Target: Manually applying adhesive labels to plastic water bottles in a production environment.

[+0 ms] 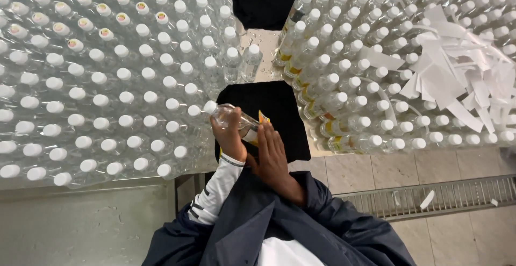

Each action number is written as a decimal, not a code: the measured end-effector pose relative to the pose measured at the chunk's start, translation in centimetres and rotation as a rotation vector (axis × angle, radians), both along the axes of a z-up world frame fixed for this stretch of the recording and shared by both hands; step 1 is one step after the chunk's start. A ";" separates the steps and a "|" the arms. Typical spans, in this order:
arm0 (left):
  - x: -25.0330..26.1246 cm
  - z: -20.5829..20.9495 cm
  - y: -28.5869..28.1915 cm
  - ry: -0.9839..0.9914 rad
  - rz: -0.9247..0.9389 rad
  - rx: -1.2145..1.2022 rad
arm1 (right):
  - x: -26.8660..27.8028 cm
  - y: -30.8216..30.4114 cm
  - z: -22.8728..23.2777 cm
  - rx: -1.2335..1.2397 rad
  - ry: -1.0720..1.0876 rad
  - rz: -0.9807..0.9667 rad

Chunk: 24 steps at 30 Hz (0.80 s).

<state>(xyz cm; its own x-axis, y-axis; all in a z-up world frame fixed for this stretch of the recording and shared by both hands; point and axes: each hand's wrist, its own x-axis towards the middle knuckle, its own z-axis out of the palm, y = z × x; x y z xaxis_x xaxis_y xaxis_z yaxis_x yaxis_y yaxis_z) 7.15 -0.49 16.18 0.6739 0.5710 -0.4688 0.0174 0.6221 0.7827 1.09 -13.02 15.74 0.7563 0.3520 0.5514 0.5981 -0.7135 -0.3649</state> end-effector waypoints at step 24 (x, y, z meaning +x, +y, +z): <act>-2.8 5.3 -2.5 -0.772 -1.097 -0.091 | -3.0 -9.2 -36.4 1.076 0.955 0.682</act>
<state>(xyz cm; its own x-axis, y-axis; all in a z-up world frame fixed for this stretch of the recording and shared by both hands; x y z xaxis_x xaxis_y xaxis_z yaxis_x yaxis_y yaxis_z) 4.31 -2.97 21.52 0.8671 -0.4428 0.2281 0.1130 0.6210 0.7756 -1.94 -22.26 -20.70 0.8257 0.5305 0.1920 -0.0500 0.4078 -0.9117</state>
